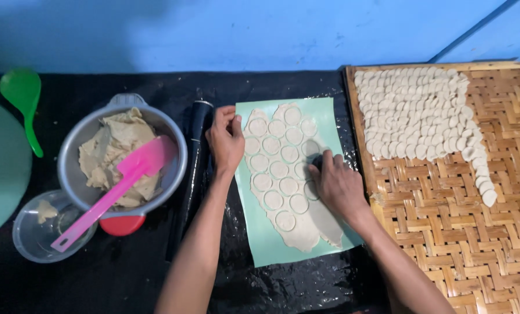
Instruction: Rolling out dough, cutting small circular pieces with a tool, and transferring them to a drying tray.
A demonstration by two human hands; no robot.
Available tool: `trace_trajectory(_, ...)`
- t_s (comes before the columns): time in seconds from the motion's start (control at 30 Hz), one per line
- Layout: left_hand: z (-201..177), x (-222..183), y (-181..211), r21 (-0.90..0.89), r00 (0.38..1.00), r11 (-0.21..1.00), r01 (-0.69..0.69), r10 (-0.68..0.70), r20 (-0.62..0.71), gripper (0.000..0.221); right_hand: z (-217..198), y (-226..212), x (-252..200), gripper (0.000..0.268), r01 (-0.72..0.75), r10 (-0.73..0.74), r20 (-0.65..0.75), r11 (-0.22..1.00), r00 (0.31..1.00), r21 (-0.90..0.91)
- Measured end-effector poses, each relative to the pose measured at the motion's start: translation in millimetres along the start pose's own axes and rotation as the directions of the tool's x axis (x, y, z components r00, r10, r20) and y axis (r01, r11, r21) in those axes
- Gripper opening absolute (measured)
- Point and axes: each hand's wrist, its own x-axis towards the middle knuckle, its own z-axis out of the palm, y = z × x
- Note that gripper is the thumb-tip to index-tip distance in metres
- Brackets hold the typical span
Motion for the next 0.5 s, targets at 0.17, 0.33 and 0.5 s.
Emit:
trace_trajectory(0.17,-2.6,0.1,1.2,-0.03,0.999,0.999,-0.032,0.032,-0.028,0.016,-61.6,-19.8,-61.4,0.049,-0.209,0.12,0.332,0.946,0.935,0.247)
trace_trajectory(0.33,-3.2,0.4,7.3,-0.048,1.0,0.999,0.007,-0.007,0.006,0.017,-26.9,-6.3,-146.8,0.062,0.381,-0.501,0.269,0.836,0.822,0.394)
trace_trajectory(0.5,-7.6,-2.0,9.6,-0.088,0.998,0.994,0.062,-0.059,0.037,0.028,-22.0,-31.4,-143.9,0.071,-0.009,-0.242,0.68,0.939,0.692,0.343)
